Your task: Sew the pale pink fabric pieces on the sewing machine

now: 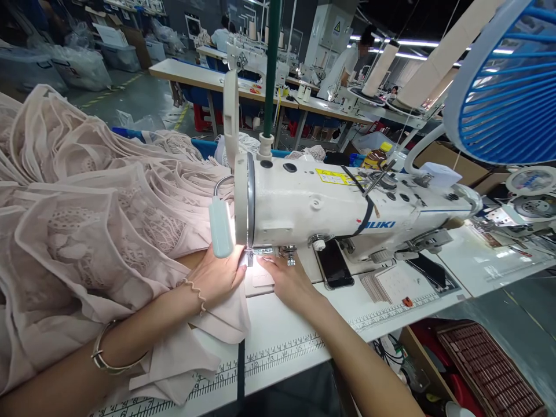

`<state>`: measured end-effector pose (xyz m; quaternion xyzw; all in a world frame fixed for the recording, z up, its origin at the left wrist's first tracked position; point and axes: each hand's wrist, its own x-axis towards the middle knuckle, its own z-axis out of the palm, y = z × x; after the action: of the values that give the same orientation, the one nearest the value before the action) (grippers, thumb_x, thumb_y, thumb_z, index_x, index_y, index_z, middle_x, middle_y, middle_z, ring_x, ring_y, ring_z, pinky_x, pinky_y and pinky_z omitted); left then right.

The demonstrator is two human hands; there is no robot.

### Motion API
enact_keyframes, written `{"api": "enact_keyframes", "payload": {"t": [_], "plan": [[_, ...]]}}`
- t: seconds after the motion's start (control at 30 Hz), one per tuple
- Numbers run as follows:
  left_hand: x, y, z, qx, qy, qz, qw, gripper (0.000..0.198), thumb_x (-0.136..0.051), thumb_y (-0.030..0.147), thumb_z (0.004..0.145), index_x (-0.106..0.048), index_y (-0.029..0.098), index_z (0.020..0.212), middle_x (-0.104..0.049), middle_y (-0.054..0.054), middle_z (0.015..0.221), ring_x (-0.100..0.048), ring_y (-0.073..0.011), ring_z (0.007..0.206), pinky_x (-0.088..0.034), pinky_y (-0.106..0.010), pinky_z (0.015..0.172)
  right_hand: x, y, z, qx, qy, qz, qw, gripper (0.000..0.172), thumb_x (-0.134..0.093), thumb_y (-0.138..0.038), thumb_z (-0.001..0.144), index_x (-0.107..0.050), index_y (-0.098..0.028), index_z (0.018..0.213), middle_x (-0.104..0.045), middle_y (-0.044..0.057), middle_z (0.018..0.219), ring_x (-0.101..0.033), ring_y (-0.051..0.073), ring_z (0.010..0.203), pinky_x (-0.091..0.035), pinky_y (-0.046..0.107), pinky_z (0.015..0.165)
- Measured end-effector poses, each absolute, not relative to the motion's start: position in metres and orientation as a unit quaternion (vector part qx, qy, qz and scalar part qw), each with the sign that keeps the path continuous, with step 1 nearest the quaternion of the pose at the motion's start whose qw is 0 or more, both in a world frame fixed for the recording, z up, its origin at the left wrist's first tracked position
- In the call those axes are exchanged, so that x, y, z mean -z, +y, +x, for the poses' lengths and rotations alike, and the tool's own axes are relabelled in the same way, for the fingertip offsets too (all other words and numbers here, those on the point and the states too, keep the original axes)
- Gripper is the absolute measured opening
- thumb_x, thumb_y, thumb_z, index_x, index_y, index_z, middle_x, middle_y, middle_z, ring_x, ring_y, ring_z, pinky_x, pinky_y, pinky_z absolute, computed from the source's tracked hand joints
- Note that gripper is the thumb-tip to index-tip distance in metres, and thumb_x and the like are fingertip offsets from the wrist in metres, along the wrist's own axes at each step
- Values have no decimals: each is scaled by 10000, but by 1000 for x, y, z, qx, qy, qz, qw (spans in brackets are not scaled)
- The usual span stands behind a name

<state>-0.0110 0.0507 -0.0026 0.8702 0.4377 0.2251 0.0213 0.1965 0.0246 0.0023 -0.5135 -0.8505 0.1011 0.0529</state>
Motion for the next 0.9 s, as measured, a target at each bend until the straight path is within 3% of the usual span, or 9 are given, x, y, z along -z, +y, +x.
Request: {"api": "enact_keyframes", "payload": {"t": [0.27, 0.53, 0.9], "plan": [[5, 52, -11, -237, 431, 870, 7, 251, -437, 175, 852, -527, 146, 1084, -673, -116, 973, -606, -288, 1012, -421, -497, 989, -11, 23, 189, -119, -825, -552, -1, 721, -325, 29, 792, -440, -259, 1443, -604, 101, 1293, -593, 239, 1110, -320, 497, 1076], [4, 51, -10, -243, 439, 865, -6, 232, -448, 173, 838, -552, 141, 1043, -674, -102, 915, -625, -276, 946, -444, -489, 976, -13, 23, 186, -137, -811, -569, -27, 678, -283, -30, 852, -384, -290, 1470, -538, 87, 1370, -550, 241, 1137, -215, 509, 1115], [9, 52, -10, -248, 437, 864, -33, 230, -443, 186, 846, -546, 144, 1048, -669, -104, 911, -619, -278, 964, -450, -497, 966, -7, 26, 188, -132, -816, -563, -18, 665, -277, -43, 860, -378, -306, 1463, -562, 85, 1329, -553, 243, 1118, -224, 517, 1104]]}}
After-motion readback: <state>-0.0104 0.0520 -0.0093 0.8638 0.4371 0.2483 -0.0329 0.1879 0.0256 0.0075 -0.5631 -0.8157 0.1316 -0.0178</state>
